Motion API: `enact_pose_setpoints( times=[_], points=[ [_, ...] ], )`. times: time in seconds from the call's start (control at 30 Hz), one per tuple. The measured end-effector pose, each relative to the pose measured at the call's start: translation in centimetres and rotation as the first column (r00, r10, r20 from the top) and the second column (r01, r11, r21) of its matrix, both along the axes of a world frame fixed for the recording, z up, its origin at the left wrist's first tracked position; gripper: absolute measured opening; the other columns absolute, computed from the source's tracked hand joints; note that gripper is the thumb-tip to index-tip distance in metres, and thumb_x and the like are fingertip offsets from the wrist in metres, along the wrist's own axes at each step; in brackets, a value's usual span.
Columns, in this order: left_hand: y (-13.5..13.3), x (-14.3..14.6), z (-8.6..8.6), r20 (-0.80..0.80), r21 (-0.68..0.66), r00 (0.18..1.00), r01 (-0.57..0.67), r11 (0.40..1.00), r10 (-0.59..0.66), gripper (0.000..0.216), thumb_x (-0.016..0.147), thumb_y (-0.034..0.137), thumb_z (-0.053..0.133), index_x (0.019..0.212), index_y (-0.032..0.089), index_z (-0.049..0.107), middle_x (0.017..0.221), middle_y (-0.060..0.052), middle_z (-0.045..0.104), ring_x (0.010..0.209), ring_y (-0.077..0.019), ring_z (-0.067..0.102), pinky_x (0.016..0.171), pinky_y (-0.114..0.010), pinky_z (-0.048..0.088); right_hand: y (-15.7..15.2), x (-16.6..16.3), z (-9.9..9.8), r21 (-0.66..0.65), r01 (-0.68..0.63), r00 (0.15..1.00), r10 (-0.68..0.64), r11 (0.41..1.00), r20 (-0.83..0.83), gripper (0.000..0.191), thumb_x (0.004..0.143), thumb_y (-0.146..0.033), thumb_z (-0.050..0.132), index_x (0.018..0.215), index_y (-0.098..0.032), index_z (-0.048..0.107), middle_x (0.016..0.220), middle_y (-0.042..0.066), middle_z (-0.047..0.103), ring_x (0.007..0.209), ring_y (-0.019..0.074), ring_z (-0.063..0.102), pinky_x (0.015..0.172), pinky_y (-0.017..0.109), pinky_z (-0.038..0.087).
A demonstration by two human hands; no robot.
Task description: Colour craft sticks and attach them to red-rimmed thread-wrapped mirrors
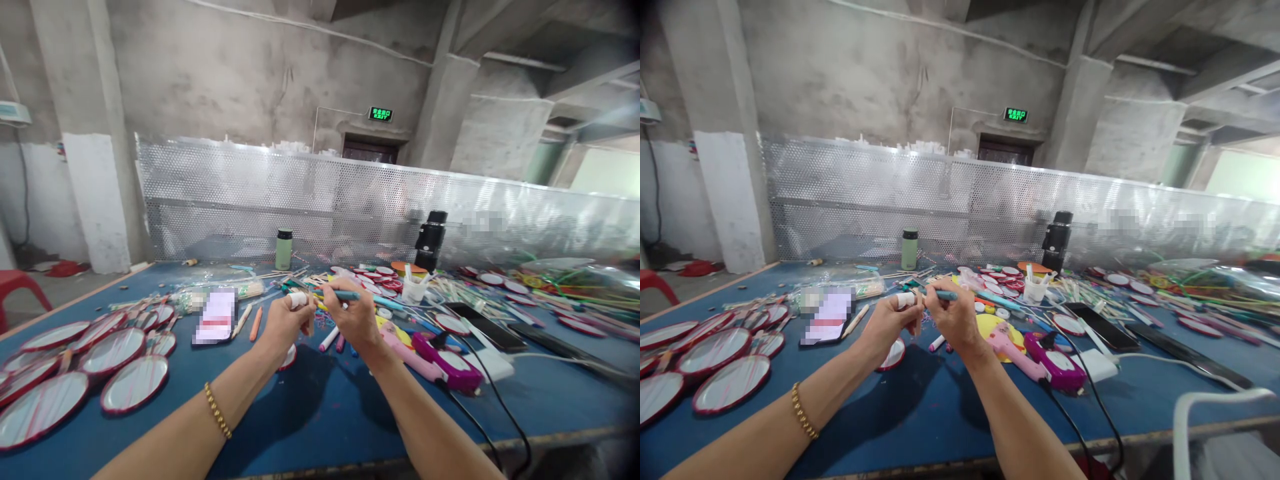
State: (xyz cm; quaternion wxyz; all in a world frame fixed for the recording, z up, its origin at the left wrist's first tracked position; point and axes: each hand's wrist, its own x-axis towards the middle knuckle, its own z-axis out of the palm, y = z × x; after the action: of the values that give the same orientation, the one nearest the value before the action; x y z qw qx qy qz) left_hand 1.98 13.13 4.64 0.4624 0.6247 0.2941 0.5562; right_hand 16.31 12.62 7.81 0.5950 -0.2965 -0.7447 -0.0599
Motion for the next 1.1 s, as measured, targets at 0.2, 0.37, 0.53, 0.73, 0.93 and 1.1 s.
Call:
enact_pose_setpoints(
  times=[0.2,0.37,0.53,0.73,0.93,1.1],
  points=[
    [0.25,-0.04,-0.3,-0.013,-0.017,0.999,-0.036,0.999,0.036,0.028,0.094,0.031,0.064,0.071,0.015,0.058,0.058,0.008,0.053,0.047,-0.0074,0.05,0.049,-0.022,0.046,0.09,0.15,0.02,0.009,0.001,1.0,-0.001,1.0,-0.029,0.024,0.092,-0.022,0.055,0.069,-0.02,0.061,0.068,0.001,0.064,0.065,0.0146,0.06,0.064,0.026,0.046],
    [0.25,-0.05,-0.34,-0.02,-0.019,0.999,-0.035,0.999,0.034,0.027,0.094,0.031,0.064,0.072,0.014,0.059,0.059,0.008,0.054,0.047,-0.0071,0.05,0.049,-0.022,0.046,0.15,0.1,-0.03,0.015,-0.015,1.0,0.015,1.0,-0.022,0.019,0.091,-0.02,0.056,0.074,-0.02,0.064,0.071,0.001,0.066,0.066,0.0145,0.061,0.065,0.026,0.047],
    [0.23,-0.03,-0.21,-0.021,-0.015,0.999,-0.028,0.999,0.028,0.028,0.094,0.031,0.064,0.071,0.015,0.058,0.058,0.008,0.053,0.047,-0.0072,0.05,0.049,-0.022,0.046,0.12,0.07,0.01,0.016,-0.012,1.0,0.012,1.0,-0.015,0.019,0.091,-0.019,0.056,0.074,-0.02,0.064,0.07,0.001,0.065,0.064,0.0142,0.06,0.064,0.026,0.047],
    [0.22,-0.03,-0.18,-0.012,-0.013,1.0,-0.028,1.0,0.027,0.028,0.093,0.03,0.064,0.071,0.015,0.058,0.057,0.008,0.053,0.046,-0.0073,0.049,0.049,-0.022,0.045,0.08,0.12,0.03,0.021,-0.007,1.0,0.007,1.0,-0.021,0.022,0.092,-0.02,0.055,0.071,-0.02,0.062,0.069,0.001,0.065,0.065,0.0147,0.06,0.063,0.026,0.047],
    [0.1,0.01,-0.12,-0.01,-0.018,1.0,-0.023,1.0,0.023,0.028,0.094,0.029,0.064,0.071,0.015,0.058,0.056,0.009,0.052,0.046,-0.0074,0.049,0.049,-0.022,0.045,-0.08,0.09,0.08,0.019,-0.008,1.0,0.008,1.0,-0.009,0.02,0.091,-0.019,0.056,0.072,-0.019,0.064,0.069,0.0,0.065,0.064,0.0141,0.06,0.063,0.026,0.047],
    [-0.02,-0.01,-0.09,-0.01,-0.023,0.999,-0.031,0.999,0.03,0.028,0.094,0.03,0.064,0.07,0.015,0.058,0.056,0.009,0.052,0.046,-0.0072,0.049,0.049,-0.022,0.045,-0.07,0.06,0.14,0.022,-0.008,1.0,0.009,1.0,-0.024,0.02,0.091,-0.02,0.055,0.072,-0.019,0.063,0.07,0.0,0.065,0.065,0.0144,0.061,0.065,0.026,0.048]
  ],
)
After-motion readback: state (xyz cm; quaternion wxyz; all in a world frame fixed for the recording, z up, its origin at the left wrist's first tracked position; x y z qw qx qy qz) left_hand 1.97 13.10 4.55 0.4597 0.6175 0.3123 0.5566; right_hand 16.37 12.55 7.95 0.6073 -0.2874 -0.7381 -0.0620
